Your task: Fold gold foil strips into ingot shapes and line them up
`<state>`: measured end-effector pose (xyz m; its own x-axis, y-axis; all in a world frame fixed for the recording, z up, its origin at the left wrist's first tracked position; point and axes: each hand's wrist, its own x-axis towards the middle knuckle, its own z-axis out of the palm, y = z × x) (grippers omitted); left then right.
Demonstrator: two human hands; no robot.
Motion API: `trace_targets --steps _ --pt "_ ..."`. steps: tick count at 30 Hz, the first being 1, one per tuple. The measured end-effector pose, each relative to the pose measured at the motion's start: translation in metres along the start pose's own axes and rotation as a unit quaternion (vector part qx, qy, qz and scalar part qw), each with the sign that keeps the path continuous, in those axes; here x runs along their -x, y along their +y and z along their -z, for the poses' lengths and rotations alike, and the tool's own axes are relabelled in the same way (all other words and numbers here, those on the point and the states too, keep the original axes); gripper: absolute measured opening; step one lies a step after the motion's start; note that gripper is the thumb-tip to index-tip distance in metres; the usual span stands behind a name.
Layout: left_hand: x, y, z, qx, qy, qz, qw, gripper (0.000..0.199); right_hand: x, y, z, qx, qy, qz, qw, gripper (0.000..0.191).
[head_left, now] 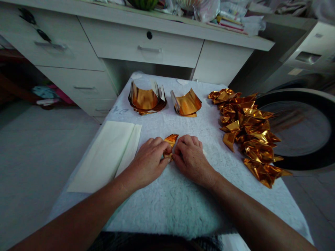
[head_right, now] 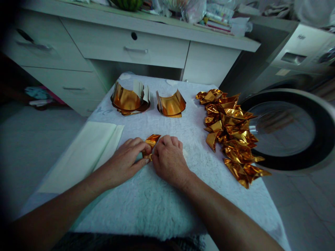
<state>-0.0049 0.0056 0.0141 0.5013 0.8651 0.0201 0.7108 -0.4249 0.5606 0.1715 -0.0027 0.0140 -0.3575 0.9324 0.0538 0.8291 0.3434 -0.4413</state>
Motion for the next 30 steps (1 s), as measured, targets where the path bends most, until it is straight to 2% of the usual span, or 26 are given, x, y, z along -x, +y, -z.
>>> trace_targets --steps 11,20,27,30 --pt "0.000 0.000 -0.001 -0.016 -0.004 -0.002 1.000 0.004 0.001 0.002 0.000 0.030 0.012 -0.010 0.999 0.011" --pt "0.001 0.000 -0.002 -0.014 -0.002 0.004 1.000 0.008 0.003 0.012 0.008 0.036 0.012 -0.023 0.999 0.022" --pt "0.001 0.000 -0.002 -0.007 0.004 -0.002 1.000 0.008 -0.004 0.028 0.012 -0.042 0.083 0.038 0.995 0.038" --pt "0.001 0.000 -0.003 -0.003 0.009 -0.007 1.000 0.007 -0.012 0.029 0.010 -0.056 0.075 0.064 0.994 0.048"
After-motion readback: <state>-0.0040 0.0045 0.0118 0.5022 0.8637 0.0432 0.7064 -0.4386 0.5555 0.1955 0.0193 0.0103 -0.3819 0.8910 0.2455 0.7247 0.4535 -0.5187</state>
